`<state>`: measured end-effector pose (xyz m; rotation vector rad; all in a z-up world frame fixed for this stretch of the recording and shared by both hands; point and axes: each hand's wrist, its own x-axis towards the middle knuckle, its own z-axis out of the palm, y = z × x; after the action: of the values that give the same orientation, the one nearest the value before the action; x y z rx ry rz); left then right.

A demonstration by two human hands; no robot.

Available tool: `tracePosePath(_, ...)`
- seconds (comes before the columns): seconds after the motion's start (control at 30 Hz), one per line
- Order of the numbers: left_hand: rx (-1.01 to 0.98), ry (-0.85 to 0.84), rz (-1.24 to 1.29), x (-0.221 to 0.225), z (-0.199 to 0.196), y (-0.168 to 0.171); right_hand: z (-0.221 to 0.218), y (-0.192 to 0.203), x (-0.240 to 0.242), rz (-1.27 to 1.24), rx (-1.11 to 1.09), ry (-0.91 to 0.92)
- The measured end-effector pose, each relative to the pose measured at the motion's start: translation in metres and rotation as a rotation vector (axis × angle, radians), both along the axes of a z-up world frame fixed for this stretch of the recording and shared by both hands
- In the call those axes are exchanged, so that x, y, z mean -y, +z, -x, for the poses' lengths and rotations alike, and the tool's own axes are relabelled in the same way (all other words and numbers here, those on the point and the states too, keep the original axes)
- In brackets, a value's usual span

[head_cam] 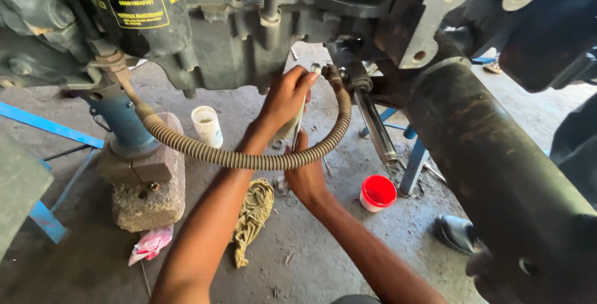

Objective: The recorder is repairing or cleaning components of a large engine, using a wrench and a rag.

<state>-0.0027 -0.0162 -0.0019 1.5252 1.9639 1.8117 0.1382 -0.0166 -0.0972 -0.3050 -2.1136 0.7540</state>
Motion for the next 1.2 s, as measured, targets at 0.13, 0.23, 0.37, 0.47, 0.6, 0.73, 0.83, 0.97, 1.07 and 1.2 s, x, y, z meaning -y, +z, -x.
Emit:
tracePosePath(0.13,0.138,-0.114,-0.056,-0.015,0.013,-0.008,-0.015,0.023,0.009,0.108,0.133,0.021)
tracePosePath(0.23,0.287,-0.119,-0.019,-0.021,0.004,0.004,-0.029,0.049,0.012,0.515,0.098,0.134)
tracePosePath(0.37,0.343,-0.114,-0.027,-0.034,0.008,0.005,-0.041,0.075,0.009,0.752,0.039,0.112)
tracePosePath(0.47,0.301,-0.11,-0.028,-0.036,0.01,0.007,-0.039,0.072,0.009,0.857,0.003,0.127)
tracePosePath(0.6,0.255,-0.079,0.027,-0.038,0.013,0.006,-0.037,0.076,0.012,0.875,-0.048,0.144)
tracePosePath(0.73,0.214,-0.02,0.044,-0.037,0.005,0.012,-0.03,0.045,-0.004,1.025,-0.147,0.305)
tracePosePath(0.83,0.23,0.037,0.099,-0.038,-0.001,0.007,-0.034,0.039,-0.009,0.983,-0.191,0.427)
tracePosePath(0.97,0.441,-0.094,0.123,-0.045,0.01,0.006,-0.036,0.052,-0.008,1.052,-0.194,0.434)
tracePosePath(1.07,0.491,-0.15,0.142,-0.044,0.012,0.006,-0.031,0.052,-0.006,1.068,-0.166,0.447)
tracePosePath(1.2,0.526,-0.112,0.161,-0.046,0.004,0.007,-0.024,0.043,-0.005,1.139,-0.187,0.474)
